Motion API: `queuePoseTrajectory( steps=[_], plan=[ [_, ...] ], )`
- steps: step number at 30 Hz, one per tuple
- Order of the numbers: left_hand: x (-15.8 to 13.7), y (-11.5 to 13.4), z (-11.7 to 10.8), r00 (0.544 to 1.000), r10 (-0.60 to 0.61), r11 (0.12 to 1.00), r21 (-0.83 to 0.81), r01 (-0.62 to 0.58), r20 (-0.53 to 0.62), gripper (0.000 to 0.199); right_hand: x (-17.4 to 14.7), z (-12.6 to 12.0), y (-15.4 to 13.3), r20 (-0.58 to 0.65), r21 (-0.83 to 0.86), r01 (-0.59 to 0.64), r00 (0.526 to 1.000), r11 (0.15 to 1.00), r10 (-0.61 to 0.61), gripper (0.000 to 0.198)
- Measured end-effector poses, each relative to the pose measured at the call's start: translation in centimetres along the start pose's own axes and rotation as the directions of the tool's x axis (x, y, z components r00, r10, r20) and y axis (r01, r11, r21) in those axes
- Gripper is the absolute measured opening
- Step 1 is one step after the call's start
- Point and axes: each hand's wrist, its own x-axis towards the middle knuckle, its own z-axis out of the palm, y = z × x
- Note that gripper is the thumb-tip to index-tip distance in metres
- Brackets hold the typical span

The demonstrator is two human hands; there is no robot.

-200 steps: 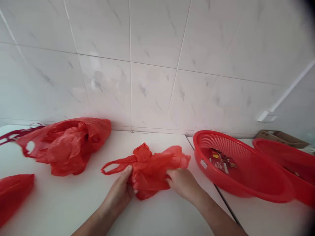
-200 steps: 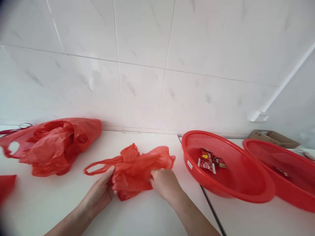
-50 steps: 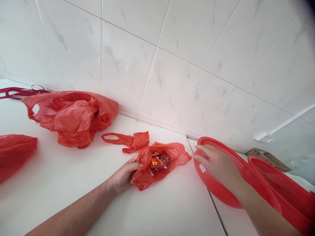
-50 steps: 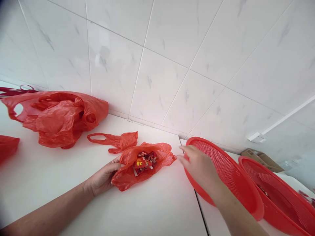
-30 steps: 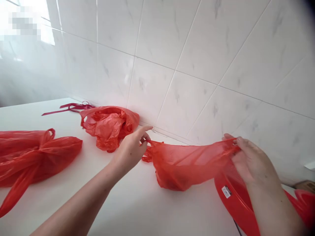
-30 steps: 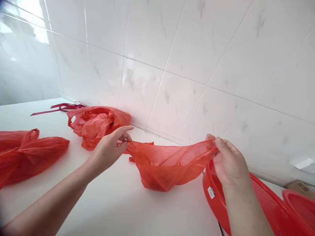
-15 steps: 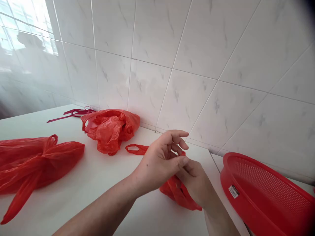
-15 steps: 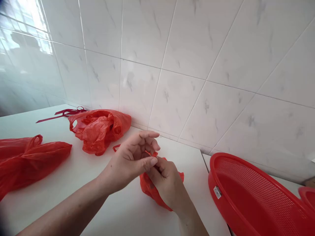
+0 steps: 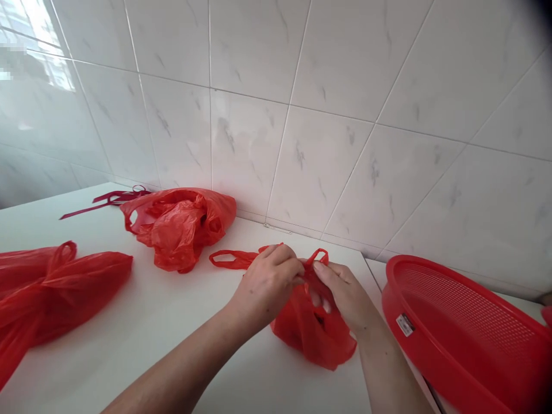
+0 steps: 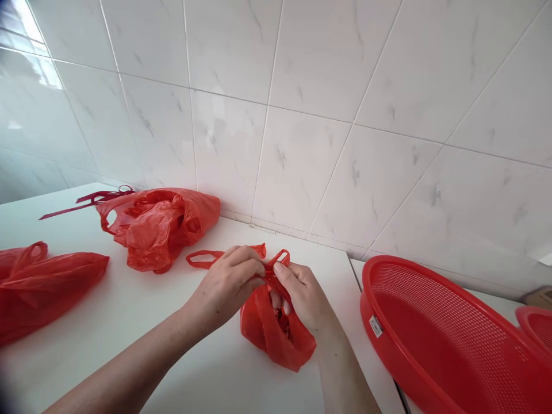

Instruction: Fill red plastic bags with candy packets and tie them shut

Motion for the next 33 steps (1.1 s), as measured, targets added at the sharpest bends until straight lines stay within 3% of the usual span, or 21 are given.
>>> queuePoseTrajectory(
  steps=[2,5,7,9,10,13,15,21,23,25,27,30,33],
  plan=[
    [0.0,-0.1,0.0,0.989,-0.147,0.975,-0.163,0.148,0.016,0.016,-0.2,-1.1,0.1,0.106,0.005,0.036,0.994,0.999,-0.037,0.044],
    [-0.3,0.0,0.1,0.944,-0.300,0.827,-0.457,0.328,0.136,0.012,-0.5,-2.0,0.2,0.170,-0.008,0.098,0.981,0.995,-0.095,0.046],
    [-0.5,0.2,0.3,0.911,-0.349,0.744,-0.526,0.412,0.219,0.012,-0.7,-2.0,0.0,0.136,-0.058,0.072,0.989,0.996,-0.064,0.034],
    [-0.6,0.3,0.4,0.891,-0.382,0.732,-0.509,0.454,0.246,0.014,-0.8,-1.7,-0.1,0.060,-0.117,0.013,0.998,0.993,-0.006,0.016],
    [-0.6,0.4,0.5,0.887,-0.394,0.741,-0.488,0.462,0.241,0.015,-0.8,-1.5,-0.2,-0.006,-0.164,-0.015,1.000,0.986,0.015,0.016],
    [-0.5,0.6,0.5,0.888,-0.409,0.776,-0.431,0.460,0.211,0.015,-0.7,-1.1,-0.1,-0.214,-0.354,-0.109,0.976,0.929,0.033,0.018],
    [-0.5,0.8,0.5,0.889,-0.414,0.796,-0.396,0.458,0.195,0.015,-0.5,-1.0,0.1,-0.239,-0.395,-0.141,0.970,0.908,0.046,0.013],
    [-0.4,0.7,0.7,0.909,-0.381,0.851,-0.320,0.417,0.172,0.013,-0.4,-1.0,-0.1,-0.142,-0.164,-0.014,0.990,0.986,-0.010,0.022],
    [-0.5,0.5,0.6,0.934,-0.332,0.893,-0.273,0.357,0.134,0.013,-0.2,-1.2,0.1,-0.168,-0.064,-0.001,0.986,0.998,-0.010,0.023],
    [-0.7,0.6,0.2,0.962,-0.247,0.932,-0.243,0.268,0.114,0.013,0.4,-1.6,1.0,-0.297,-0.064,-0.013,0.955,0.998,-0.006,0.027],
    [-1.1,0.9,-0.5,0.975,-0.156,0.958,-0.215,0.187,0.155,0.016,1.2,-2.4,2.5,-0.471,-0.182,-0.055,0.881,0.982,-0.038,0.026],
    [-2.3,1.5,-1.8,0.938,-0.088,0.972,-0.175,0.154,0.336,0.023,2.6,-3.7,5.8,-0.597,-0.339,-0.137,0.796,0.931,-0.100,0.024],
    [-3.7,2.0,-3.0,0.828,-0.114,0.955,-0.169,0.244,0.549,0.023,3.8,-4.8,9.2,-0.607,-0.344,-0.199,0.793,0.918,-0.055,0.023]
  ],
)
